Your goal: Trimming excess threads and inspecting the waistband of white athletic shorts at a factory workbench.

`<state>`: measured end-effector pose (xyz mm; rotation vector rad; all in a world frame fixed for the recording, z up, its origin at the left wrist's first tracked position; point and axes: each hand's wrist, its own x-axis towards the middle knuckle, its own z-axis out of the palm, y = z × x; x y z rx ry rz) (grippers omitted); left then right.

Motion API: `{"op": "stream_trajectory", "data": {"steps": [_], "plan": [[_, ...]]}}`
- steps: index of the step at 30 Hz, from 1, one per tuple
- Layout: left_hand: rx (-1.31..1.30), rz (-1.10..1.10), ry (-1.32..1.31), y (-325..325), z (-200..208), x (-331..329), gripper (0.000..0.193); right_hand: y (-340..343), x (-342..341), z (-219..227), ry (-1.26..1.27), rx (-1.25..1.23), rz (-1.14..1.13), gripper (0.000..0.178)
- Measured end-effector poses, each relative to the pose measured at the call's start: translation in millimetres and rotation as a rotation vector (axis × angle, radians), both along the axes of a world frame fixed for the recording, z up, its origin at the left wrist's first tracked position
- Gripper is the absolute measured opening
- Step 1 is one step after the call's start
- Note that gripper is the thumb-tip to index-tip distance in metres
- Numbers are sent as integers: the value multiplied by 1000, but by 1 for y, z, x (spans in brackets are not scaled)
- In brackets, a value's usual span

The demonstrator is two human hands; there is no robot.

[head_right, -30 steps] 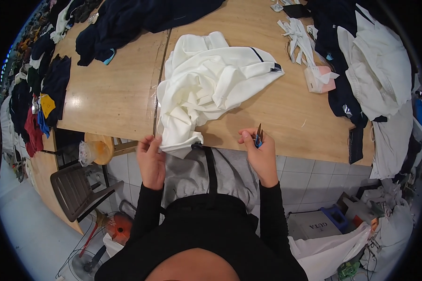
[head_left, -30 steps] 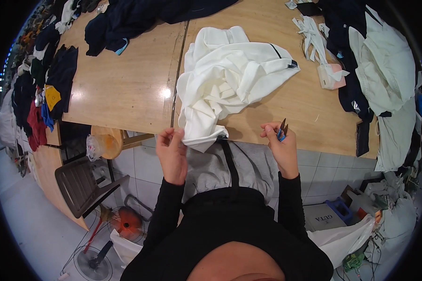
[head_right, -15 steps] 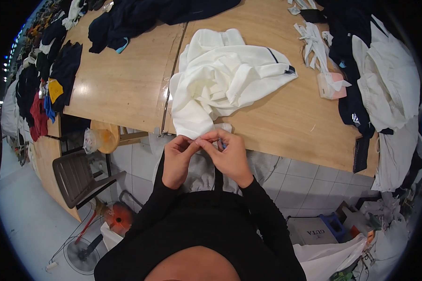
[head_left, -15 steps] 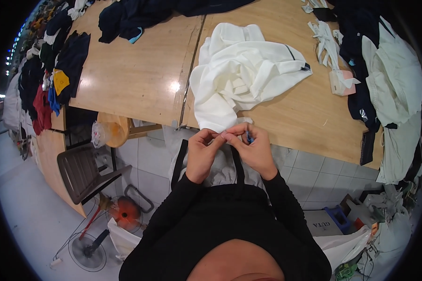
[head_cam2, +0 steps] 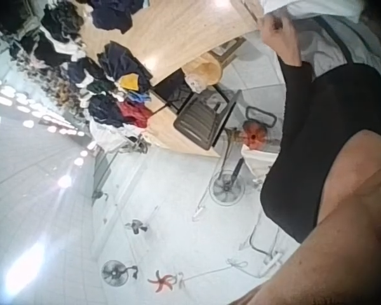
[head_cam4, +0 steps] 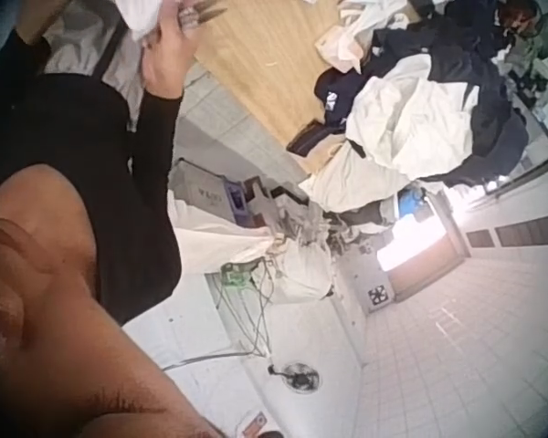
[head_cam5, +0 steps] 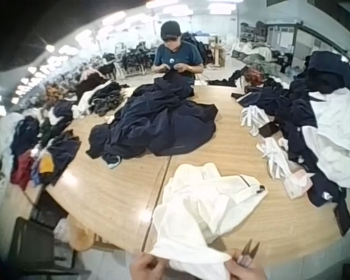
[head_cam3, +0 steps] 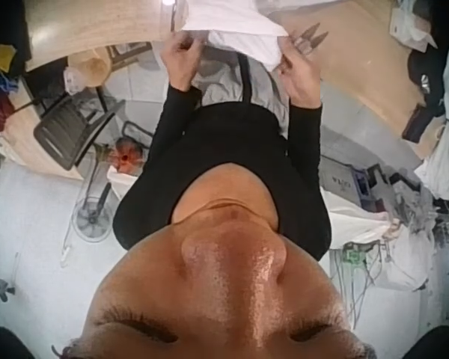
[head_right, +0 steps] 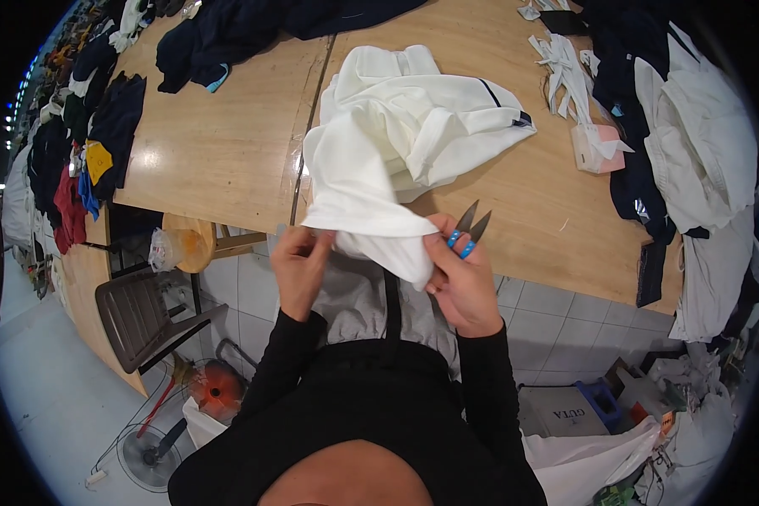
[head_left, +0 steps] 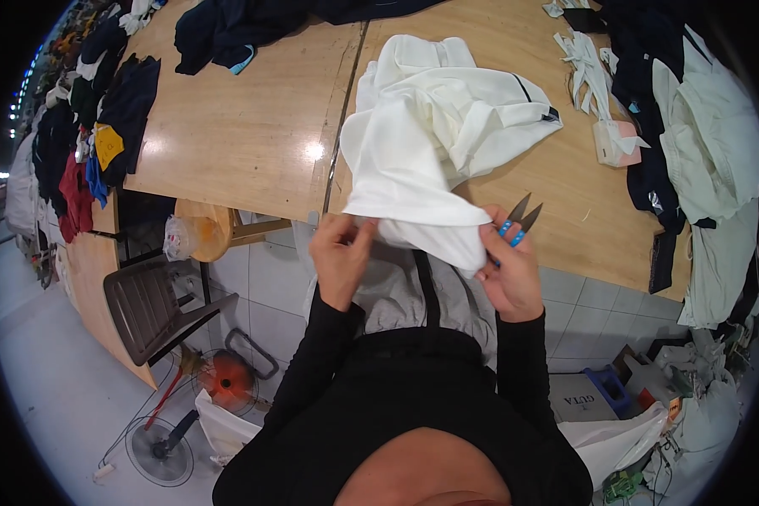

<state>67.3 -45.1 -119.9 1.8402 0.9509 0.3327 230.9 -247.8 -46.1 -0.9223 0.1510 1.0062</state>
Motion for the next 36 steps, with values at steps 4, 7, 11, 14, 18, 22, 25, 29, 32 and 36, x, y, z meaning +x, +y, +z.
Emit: {"op": "stream_trajectory", "data": {"steps": [4, 7, 11, 14, 18, 22, 25, 29, 32, 36], "plan": [[89, 285, -228, 19, 14, 6, 14, 4, 9, 21, -41, -271, -231, 16], [-494, 287, -485, 50, 27, -5, 16, -36, 33, -3, 33, -141, -215, 17], [-1431, 172, -1153, 70, 30, -20, 36, -49, 43, -12, 211, -36, -282, 17], [-1521, 107, -1375, 64, 39, -11, 39, -44, 35, -6, 178, 49, -256, 18], [-1632, -8, -1498, 60, 36, -7, 45, -46, 31, -6, 133, 129, -249, 18], [-1597, -67, -1497, 57, 32, -5, 45, -46, 30, -3, 105, 38, -310, 18], [-1637, -14, -1514, 56, 30, -4, 46, -48, 31, -6, 45, 147, -254, 17], [-1743, 192, -1668, 51, 33, 2, 49, -45, 36, 1, 191, 92, -273, 15], [-1666, 149, -1610, 46, 42, 10, 56, -49, 42, -1, 407, 166, -285, 14], [-1538, 152, -1540, 42, 52, 15, 60, -56, 44, -8, 543, 251, -316, 15]]}}
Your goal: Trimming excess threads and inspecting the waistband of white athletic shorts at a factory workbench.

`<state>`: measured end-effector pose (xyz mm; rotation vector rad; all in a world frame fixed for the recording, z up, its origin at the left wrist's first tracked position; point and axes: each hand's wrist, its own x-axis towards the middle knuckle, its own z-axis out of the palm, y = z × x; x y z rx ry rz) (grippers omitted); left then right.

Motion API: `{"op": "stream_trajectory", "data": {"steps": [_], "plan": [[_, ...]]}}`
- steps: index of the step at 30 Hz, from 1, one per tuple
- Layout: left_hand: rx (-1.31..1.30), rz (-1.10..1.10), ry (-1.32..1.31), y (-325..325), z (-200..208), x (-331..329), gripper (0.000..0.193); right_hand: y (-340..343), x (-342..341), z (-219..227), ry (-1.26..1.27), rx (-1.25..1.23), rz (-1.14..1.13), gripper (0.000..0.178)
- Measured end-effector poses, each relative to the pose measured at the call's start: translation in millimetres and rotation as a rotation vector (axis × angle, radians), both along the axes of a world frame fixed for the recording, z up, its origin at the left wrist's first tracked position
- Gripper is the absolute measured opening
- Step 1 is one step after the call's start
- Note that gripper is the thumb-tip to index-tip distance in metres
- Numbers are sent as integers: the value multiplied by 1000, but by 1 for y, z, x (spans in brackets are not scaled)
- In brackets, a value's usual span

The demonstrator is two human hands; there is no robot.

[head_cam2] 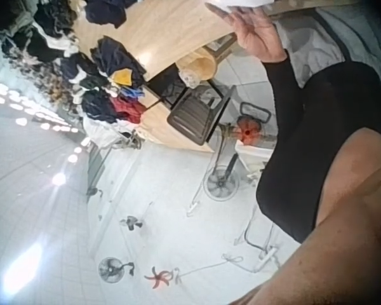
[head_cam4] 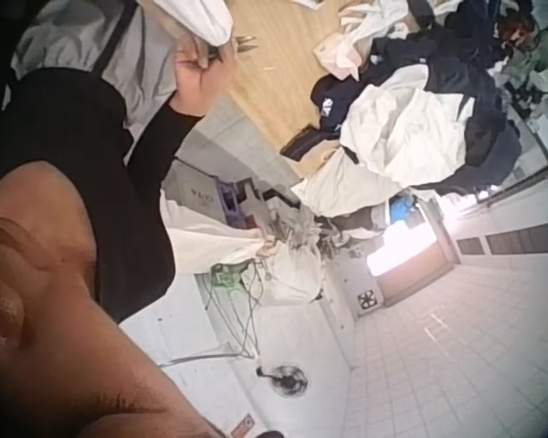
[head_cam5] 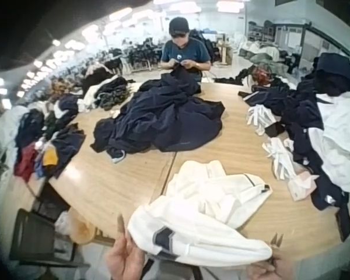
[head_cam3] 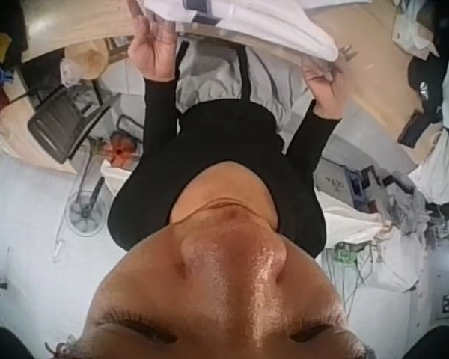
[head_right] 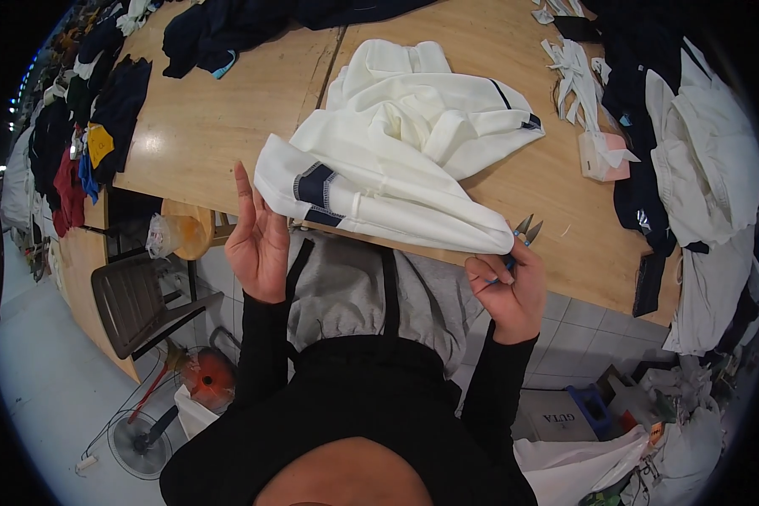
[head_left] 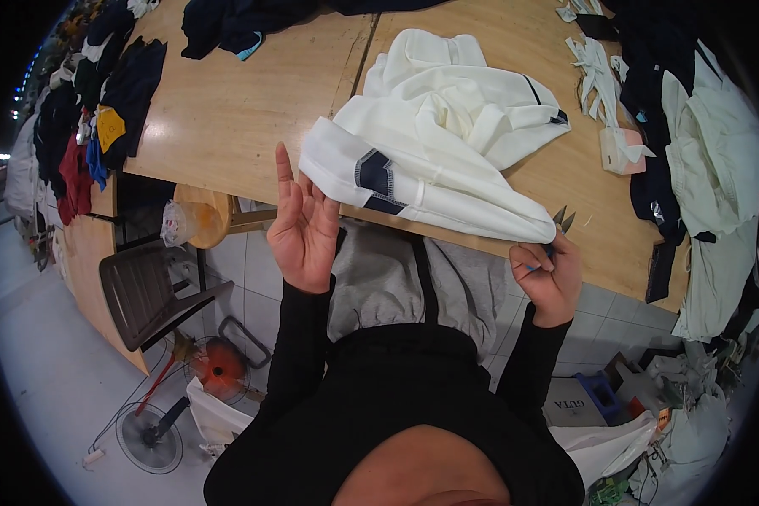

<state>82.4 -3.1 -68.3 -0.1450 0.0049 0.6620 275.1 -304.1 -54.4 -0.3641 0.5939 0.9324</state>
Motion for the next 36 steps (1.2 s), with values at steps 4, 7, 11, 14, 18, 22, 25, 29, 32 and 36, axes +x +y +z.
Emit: {"op": "stream_trajectory", "data": {"steps": [4, 7, 11, 14, 18, 22, 25, 29, 32, 36], "plan": [[-6, -26, 29, -3, -1, 2, 62, -2, 3, -1, 15, -17, -7, 17], [31, -27, 97, -5, 2, 5, 65, -3, 5, -1, 29, -27, -19, 19], [90, -94, 71, -7, -3, 1, 67, -5, 5, 4, 7, -15, -34, 20], [102, -92, 101, -10, -1, 1, 69, -4, 7, 7, 8, -16, -50, 19], [83, -108, 161, -3, -9, -1, 68, -5, 7, 3, 22, -6, -84, 19], [728, -169, 661, -12, 4, -7, 71, -6, 5, 6, -107, -31, -63, 23], [1487, -131, 1118, -24, 28, -4, 52, -4, -5, 22, -620, -630, -167, 19], [1802, 154, 1261, -38, 17, 6, 43, -9, -9, 22, -1297, -1415, -405, 16], [1751, 140, 1232, -47, 20, 4, 42, -19, -5, 26, -1393, -1525, -163, 18], [1576, 29, 1086, -69, 28, 8, 39, 5, -29, 49, -1333, -1124, 292, 52]]}}
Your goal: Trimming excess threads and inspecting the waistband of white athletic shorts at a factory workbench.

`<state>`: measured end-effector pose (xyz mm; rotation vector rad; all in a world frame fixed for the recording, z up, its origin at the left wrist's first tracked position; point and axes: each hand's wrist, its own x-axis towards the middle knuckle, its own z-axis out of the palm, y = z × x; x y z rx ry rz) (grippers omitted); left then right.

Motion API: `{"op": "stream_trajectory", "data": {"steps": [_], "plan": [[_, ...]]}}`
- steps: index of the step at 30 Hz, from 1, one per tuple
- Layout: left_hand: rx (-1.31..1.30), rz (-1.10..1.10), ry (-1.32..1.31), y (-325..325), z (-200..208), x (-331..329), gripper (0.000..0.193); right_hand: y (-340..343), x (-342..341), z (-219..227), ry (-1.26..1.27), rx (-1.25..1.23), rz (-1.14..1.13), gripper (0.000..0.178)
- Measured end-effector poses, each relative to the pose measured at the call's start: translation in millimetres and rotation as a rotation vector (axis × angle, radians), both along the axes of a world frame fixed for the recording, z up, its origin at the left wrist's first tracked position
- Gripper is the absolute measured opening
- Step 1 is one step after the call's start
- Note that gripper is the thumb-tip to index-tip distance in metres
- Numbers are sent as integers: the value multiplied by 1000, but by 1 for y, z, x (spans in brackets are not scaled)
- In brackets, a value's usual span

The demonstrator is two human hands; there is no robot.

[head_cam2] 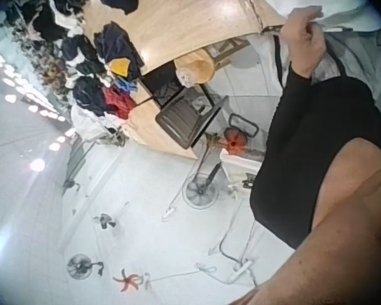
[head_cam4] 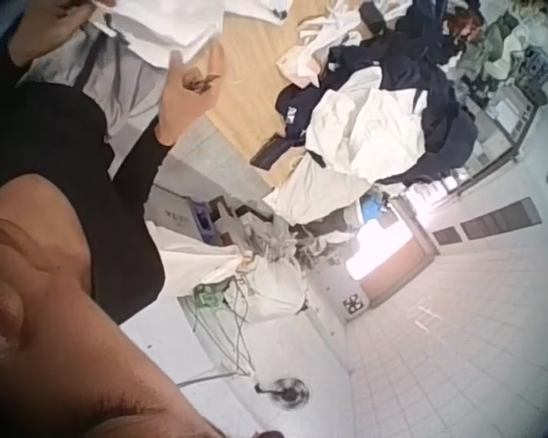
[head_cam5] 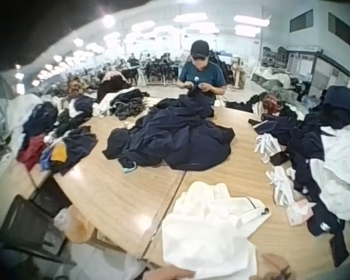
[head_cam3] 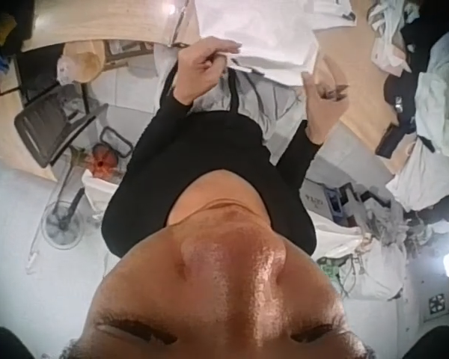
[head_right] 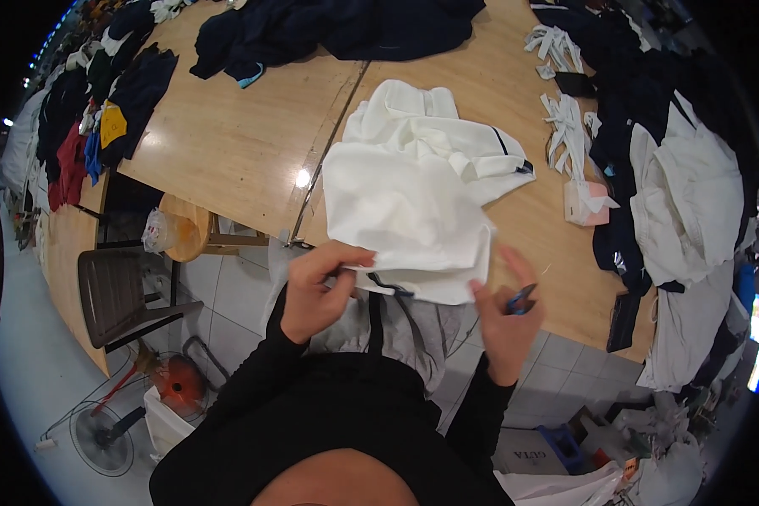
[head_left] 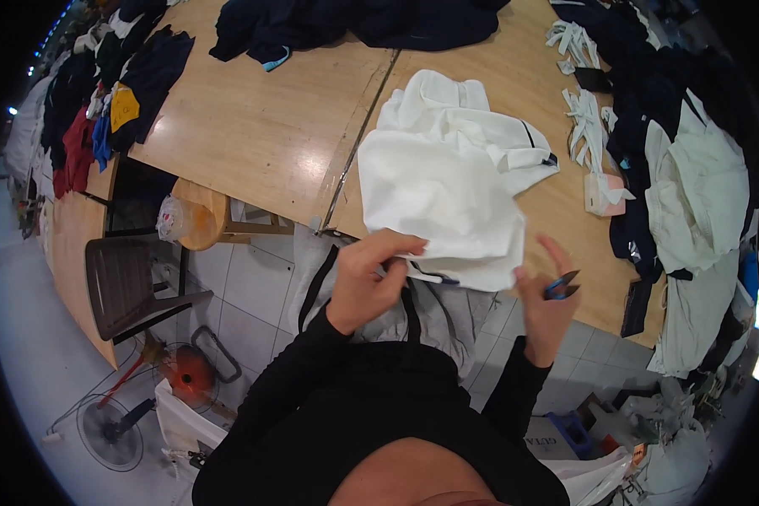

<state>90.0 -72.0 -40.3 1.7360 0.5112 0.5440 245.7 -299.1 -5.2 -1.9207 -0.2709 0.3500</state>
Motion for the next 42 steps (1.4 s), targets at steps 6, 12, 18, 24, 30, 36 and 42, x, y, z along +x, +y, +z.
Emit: {"op": "stream_trajectory", "data": {"steps": [6, 12, 18, 24, 30, 36, 42], "plan": [[-162, -264, -168, -21, 33, 14, 42, 42, -36, -2, 132, 68, 507, 56], [305, -114, -181, 11, 25, 25, 46, -27, -42, -15, 29, 587, -95, 27], [770, -64, 61, 50, -64, 74, 42, -60, -10, 20, -170, 882, -260, 48], [385, -62, -237, 82, 37, 49, 27, -92, 30, 72, -387, 784, -581, 47], [455, -187, 131, 103, 28, 35, 47, -53, 94, -16, -176, 477, -524, 38], [-236, -174, -86, 90, -4, -54, 48, -69, 65, -99, 77, 149, -494, 31], [-429, -1354, -958, 94, 112, -48, 14, -58, 70, -182, -197, -38, -444, 30]]}}
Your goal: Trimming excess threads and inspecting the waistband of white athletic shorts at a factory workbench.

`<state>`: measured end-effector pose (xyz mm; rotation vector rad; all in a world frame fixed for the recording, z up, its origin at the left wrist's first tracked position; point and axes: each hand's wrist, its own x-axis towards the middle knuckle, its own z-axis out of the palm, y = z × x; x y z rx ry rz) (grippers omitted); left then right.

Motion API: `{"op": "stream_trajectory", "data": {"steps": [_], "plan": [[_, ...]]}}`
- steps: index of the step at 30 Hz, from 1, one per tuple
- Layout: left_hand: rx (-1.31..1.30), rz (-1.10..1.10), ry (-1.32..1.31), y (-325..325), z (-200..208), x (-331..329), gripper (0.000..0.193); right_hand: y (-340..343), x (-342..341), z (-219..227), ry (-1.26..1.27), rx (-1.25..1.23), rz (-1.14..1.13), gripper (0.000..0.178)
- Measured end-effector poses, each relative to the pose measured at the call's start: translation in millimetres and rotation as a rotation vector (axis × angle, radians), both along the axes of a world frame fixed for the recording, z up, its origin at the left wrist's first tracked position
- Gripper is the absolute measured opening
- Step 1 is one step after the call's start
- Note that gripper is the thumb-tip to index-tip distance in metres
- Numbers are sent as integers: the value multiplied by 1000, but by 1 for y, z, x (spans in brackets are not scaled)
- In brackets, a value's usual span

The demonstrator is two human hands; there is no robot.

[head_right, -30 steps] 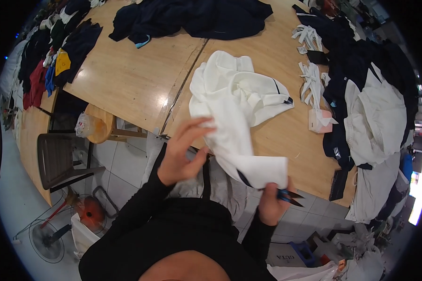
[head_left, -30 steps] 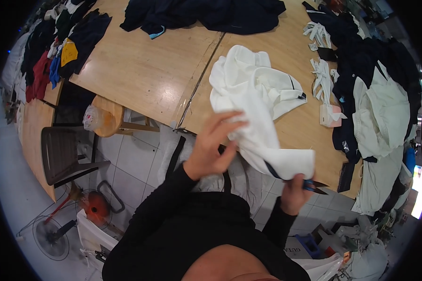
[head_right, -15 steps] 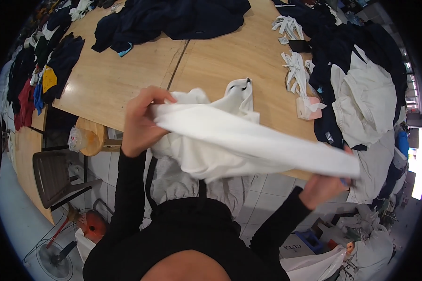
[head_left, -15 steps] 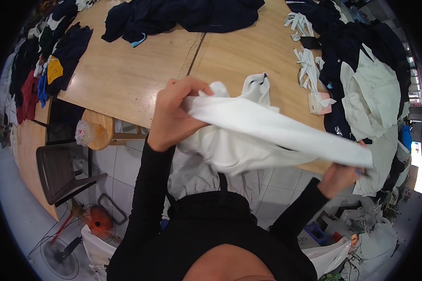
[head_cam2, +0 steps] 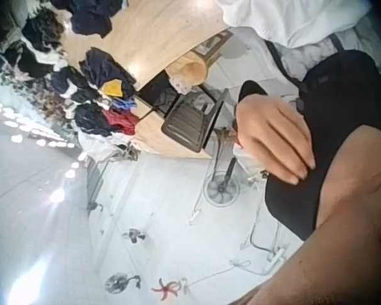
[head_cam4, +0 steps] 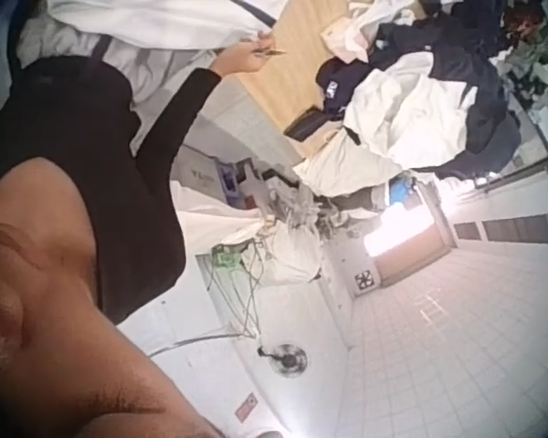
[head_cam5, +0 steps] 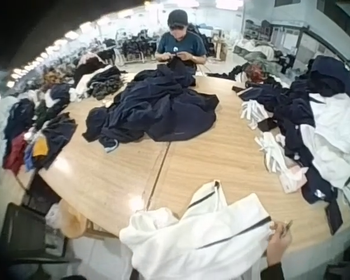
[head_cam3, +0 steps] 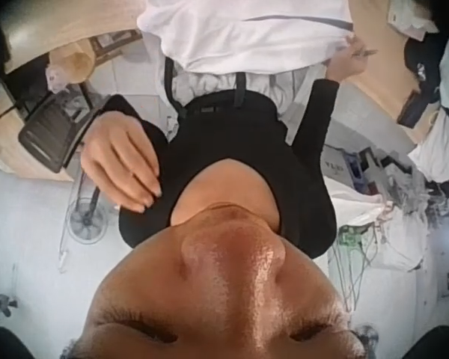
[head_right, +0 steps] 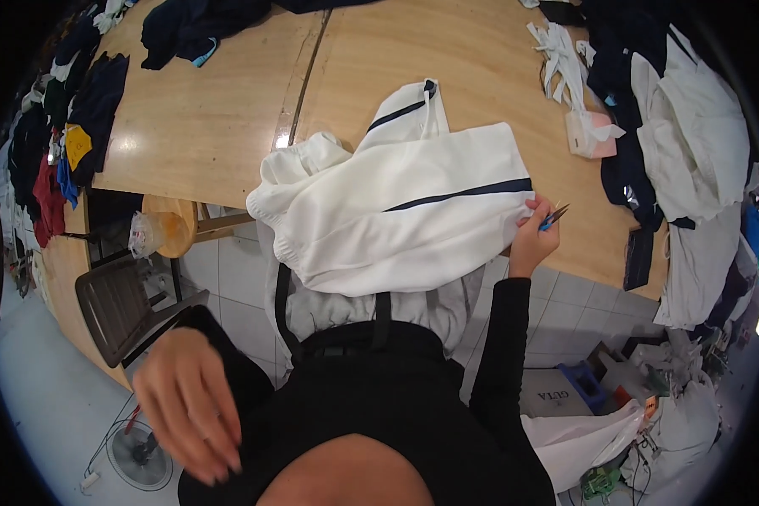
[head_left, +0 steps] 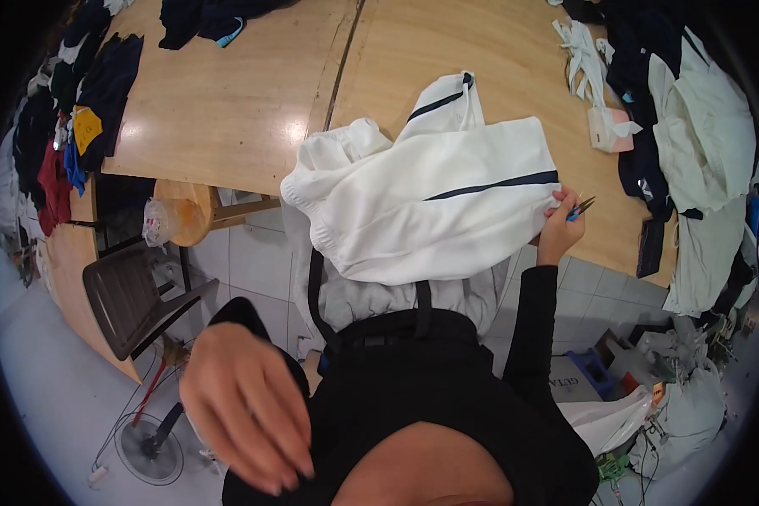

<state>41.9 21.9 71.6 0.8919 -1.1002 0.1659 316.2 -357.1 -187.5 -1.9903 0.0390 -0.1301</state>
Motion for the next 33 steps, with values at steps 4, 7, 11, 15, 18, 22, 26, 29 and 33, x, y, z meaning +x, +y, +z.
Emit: {"op": "stream_trajectory", "data": {"steps": [4, 7, 11, 15, 18, 22, 26, 29, 33], "plan": [[136, -26, -56, -14, 31, 9, 25, 4, -4, 1, -58, 6, -101, 30], [240, -133, 44, -17, 36, 12, 16, 6, -7, 1, -75, -15, -103, 29], [507, -247, 53, -13, 45, 12, 20, 6, -9, 1, -69, 8, -104, 28], [187, -77, 140, -27, 40, 19, 16, 6, -9, 4, -78, -2, -117, 28], [280, -109, 150, -24, 40, 17, 18, 8, -10, 5, -74, -6, -120, 28], [403, -143, 150, -17, 40, 6, 15, 7, -10, 1, -77, -7, -123, 28], [274, -246, 47, -26, 39, 9, 17, 8, -10, 2, -88, 3, -115, 28], [93, -263, 58, -26, 37, 2, 23, 9, -9, 5, -85, -7, -114, 28], [304, -328, 49, -10, 43, -9, 27, 10, -9, 1, -78, -3, -111, 28]]}}
